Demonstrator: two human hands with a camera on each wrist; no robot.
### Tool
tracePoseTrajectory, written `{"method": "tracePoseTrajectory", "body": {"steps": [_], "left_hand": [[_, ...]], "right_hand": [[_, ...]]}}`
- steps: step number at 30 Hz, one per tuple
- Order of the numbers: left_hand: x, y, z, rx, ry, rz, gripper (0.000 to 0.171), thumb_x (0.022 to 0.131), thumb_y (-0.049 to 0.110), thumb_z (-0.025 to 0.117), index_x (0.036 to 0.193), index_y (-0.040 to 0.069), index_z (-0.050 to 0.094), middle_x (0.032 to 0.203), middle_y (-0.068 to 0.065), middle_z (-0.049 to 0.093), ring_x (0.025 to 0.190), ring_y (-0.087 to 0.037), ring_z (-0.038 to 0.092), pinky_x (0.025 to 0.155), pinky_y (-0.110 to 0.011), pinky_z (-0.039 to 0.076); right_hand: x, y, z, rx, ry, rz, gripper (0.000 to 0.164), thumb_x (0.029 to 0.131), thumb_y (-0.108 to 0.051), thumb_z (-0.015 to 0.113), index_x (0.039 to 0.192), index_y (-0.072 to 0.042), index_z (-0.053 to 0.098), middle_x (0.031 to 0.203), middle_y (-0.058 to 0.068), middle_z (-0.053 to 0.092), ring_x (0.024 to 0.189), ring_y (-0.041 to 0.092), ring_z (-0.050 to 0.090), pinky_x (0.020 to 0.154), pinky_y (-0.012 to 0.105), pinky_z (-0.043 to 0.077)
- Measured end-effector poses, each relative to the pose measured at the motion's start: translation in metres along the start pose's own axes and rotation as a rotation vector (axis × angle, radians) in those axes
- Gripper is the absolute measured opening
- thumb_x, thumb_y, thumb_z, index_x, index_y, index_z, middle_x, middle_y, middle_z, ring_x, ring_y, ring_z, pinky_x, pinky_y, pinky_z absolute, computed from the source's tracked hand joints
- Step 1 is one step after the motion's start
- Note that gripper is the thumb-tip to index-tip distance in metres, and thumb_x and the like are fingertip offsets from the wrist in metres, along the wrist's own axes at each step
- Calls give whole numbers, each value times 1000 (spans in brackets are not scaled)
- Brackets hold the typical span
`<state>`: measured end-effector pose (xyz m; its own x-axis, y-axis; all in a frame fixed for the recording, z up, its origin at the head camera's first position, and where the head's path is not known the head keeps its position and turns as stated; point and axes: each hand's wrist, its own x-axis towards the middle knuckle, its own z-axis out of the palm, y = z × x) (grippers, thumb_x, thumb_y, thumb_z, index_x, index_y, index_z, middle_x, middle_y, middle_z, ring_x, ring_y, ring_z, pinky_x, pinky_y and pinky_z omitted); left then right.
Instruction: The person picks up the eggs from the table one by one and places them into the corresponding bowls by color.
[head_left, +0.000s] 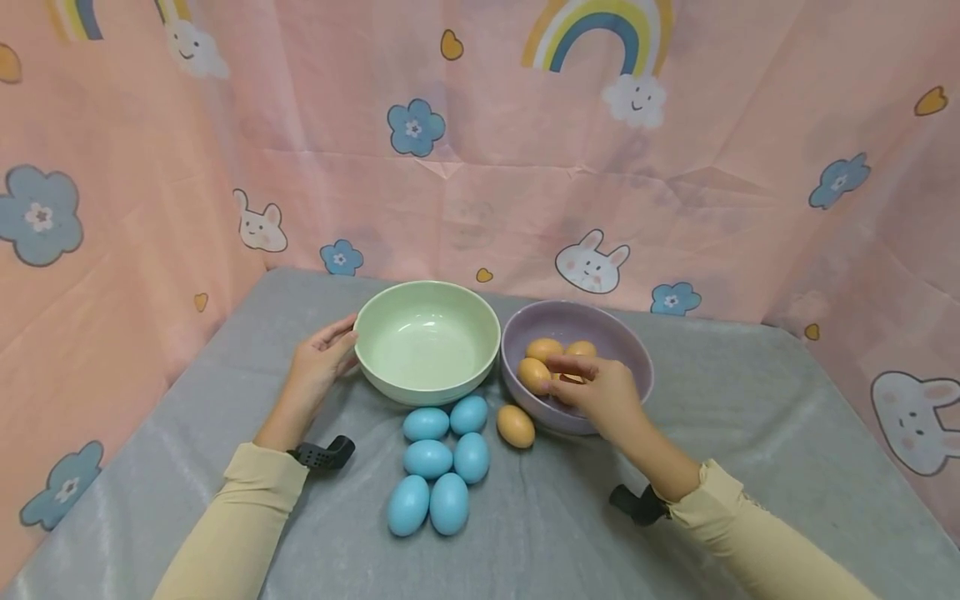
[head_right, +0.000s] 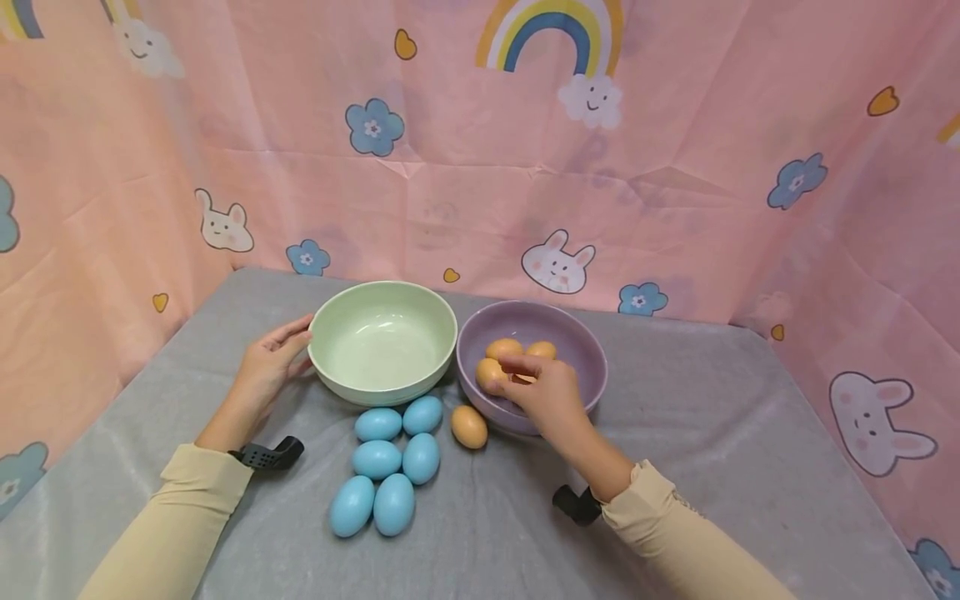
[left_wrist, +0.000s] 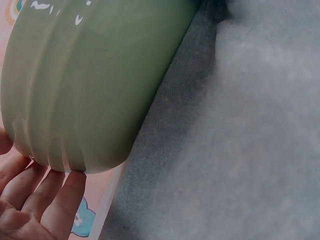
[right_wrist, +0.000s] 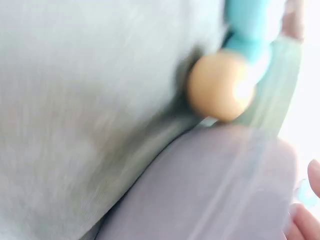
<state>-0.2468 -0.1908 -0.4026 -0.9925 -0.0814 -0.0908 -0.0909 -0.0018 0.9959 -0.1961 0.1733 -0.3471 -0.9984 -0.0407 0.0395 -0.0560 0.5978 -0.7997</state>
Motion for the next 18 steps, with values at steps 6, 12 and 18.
{"method": "tracePoseTrajectory", "body": {"steps": [6, 12, 18], "left_hand": [[-1, 1, 0, 9, -3, 0, 49, 103, 24, 55, 149, 11, 45, 154, -9, 47, 134, -17, 54, 91, -12, 54], [0, -1, 1, 7, -6, -1, 49, 103, 23, 56, 149, 10, 47, 153, -9, 48, 129, -12, 57, 90, -12, 55], [0, 0, 0, 6, 1, -9, 49, 103, 25, 56, 149, 11, 47, 153, -8, 48, 129, -13, 57, 89, -12, 55]], "right_hand": [[-33, -6, -4, 154, -47, 46, 44, 82, -26, 82, 119, -3, 72, 112, 10, 76, 101, 5, 70, 81, 10, 54], [-60, -5, -2, 304, -126, 126, 47, 83, -21, 81, 124, 0, 68, 116, 13, 74, 100, 4, 71, 86, 17, 57], [-69, 1, 1, 369, -174, 215, 54, 86, -18, 79, 131, 4, 61, 123, 18, 70, 107, 9, 71, 91, 17, 55]]}}
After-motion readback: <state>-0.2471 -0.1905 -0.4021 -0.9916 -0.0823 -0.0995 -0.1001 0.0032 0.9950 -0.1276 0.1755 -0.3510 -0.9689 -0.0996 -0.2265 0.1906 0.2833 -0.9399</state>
